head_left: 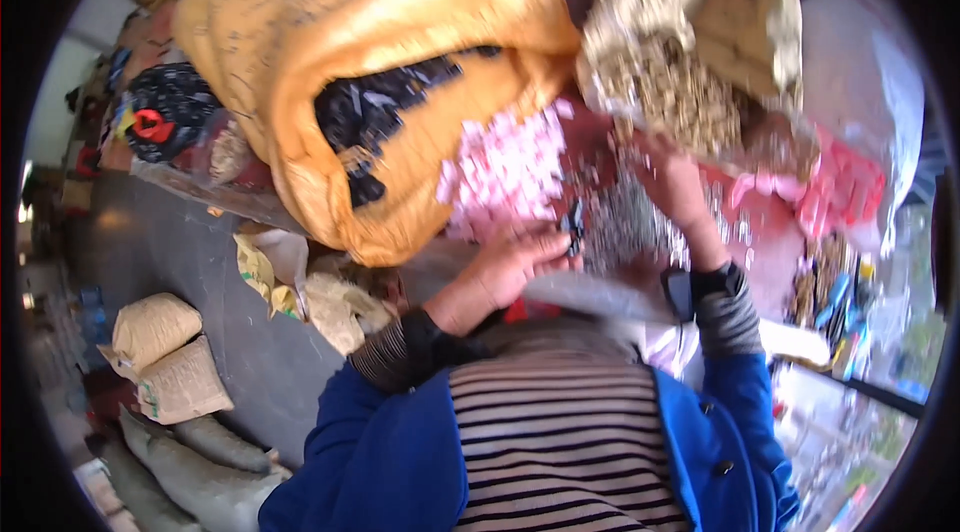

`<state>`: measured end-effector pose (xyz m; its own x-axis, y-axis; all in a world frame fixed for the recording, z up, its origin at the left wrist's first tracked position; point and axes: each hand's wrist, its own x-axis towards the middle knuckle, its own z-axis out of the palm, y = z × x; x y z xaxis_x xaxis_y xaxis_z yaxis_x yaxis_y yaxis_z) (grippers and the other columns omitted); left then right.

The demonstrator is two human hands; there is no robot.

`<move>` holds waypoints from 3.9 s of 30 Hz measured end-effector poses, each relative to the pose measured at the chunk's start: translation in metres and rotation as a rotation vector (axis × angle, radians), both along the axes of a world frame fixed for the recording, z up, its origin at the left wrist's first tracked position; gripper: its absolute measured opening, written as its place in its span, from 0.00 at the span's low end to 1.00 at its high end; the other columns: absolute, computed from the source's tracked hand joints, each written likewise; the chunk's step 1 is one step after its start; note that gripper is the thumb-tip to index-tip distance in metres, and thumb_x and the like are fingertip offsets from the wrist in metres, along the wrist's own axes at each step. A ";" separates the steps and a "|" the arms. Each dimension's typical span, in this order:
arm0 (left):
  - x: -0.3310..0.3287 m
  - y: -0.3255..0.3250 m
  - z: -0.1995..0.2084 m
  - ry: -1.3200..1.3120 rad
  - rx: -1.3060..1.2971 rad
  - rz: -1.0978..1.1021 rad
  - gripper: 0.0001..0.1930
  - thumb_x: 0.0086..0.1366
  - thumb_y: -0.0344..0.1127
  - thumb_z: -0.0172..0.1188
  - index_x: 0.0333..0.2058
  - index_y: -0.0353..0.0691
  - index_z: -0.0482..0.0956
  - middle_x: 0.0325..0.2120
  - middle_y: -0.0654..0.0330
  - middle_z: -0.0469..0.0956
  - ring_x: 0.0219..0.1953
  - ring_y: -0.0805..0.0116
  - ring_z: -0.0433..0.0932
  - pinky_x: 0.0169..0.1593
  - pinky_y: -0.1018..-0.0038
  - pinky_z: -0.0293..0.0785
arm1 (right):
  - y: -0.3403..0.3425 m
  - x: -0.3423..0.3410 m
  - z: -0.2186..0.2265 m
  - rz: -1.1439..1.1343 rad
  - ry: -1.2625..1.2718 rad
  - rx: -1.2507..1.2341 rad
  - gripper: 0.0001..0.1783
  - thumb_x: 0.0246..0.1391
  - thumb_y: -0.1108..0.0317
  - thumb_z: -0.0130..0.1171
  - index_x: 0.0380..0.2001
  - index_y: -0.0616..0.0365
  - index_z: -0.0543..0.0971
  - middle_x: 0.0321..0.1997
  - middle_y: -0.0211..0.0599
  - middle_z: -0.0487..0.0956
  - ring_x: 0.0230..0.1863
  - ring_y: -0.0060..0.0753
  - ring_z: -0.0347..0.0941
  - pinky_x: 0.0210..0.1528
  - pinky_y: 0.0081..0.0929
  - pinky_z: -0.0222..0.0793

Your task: The person picks up a black component and a pink sleeve, fits the component into the sleeve, and then attaches a small metal clip to the assembly. They repeat this process multiple times, eventually placing a finished item into a white bag.

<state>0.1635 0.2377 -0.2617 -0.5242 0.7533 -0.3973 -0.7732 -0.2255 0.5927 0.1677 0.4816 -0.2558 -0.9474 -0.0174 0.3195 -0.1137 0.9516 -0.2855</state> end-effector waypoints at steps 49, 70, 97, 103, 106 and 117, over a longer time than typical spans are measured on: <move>0.008 -0.007 -0.004 -0.006 0.187 -0.076 0.11 0.54 0.35 0.55 0.32 0.34 0.70 0.30 0.60 0.73 0.33 0.68 0.74 0.37 0.80 0.72 | -0.084 0.066 0.024 0.222 -0.308 -1.214 0.10 0.52 0.65 0.47 0.25 0.61 0.70 0.15 0.26 0.65 0.15 0.16 0.55 0.17 0.14 0.51; 0.013 -0.001 -0.004 -0.008 0.138 -0.112 0.11 0.54 0.34 0.55 0.34 0.35 0.70 0.30 0.62 0.73 0.34 0.69 0.74 0.39 0.81 0.71 | -0.080 0.076 0.017 0.161 -0.399 -1.557 0.07 0.50 0.67 0.49 0.27 0.60 0.70 0.19 0.27 0.68 0.18 0.17 0.58 0.19 0.13 0.53; 0.011 0.015 -0.003 0.029 0.256 -0.170 0.14 0.55 0.34 0.53 0.40 0.36 0.69 0.32 0.60 0.72 0.34 0.70 0.73 0.37 0.80 0.70 | 0.014 0.156 0.000 -0.380 0.072 -0.147 0.09 0.38 0.71 0.57 0.24 0.60 0.69 0.20 0.36 0.69 0.21 0.33 0.67 0.25 0.26 0.63; 0.012 0.020 0.005 0.038 0.118 -0.176 0.14 0.56 0.37 0.52 0.40 0.37 0.69 0.31 0.60 0.73 0.31 0.73 0.72 0.33 0.83 0.69 | 0.025 0.160 -0.019 -0.441 -0.027 -0.073 0.08 0.34 0.71 0.55 0.22 0.60 0.69 0.22 0.43 0.70 0.26 0.47 0.67 0.28 0.36 0.63; 0.014 0.021 0.004 0.066 0.037 -0.207 0.14 0.56 0.37 0.52 0.40 0.38 0.69 0.31 0.61 0.73 0.29 0.75 0.72 0.30 0.84 0.67 | 0.029 0.162 -0.025 -0.417 -0.044 -0.119 0.08 0.34 0.71 0.55 0.21 0.61 0.69 0.22 0.43 0.69 0.27 0.47 0.67 0.28 0.36 0.63; 0.001 0.030 -0.021 0.025 0.168 -0.225 0.12 0.57 0.37 0.50 0.38 0.37 0.69 0.29 0.63 0.72 0.27 0.78 0.70 0.29 0.84 0.67 | 0.015 0.158 0.000 -0.404 0.068 -0.119 0.09 0.35 0.72 0.55 0.23 0.60 0.68 0.23 0.42 0.69 0.26 0.44 0.67 0.27 0.36 0.63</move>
<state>0.1643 0.2675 -0.2824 -0.3446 0.9060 -0.2460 -0.8006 -0.1468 0.5809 0.3257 0.4962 -0.2557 -0.8475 0.3915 0.3585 0.2391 0.8845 -0.4006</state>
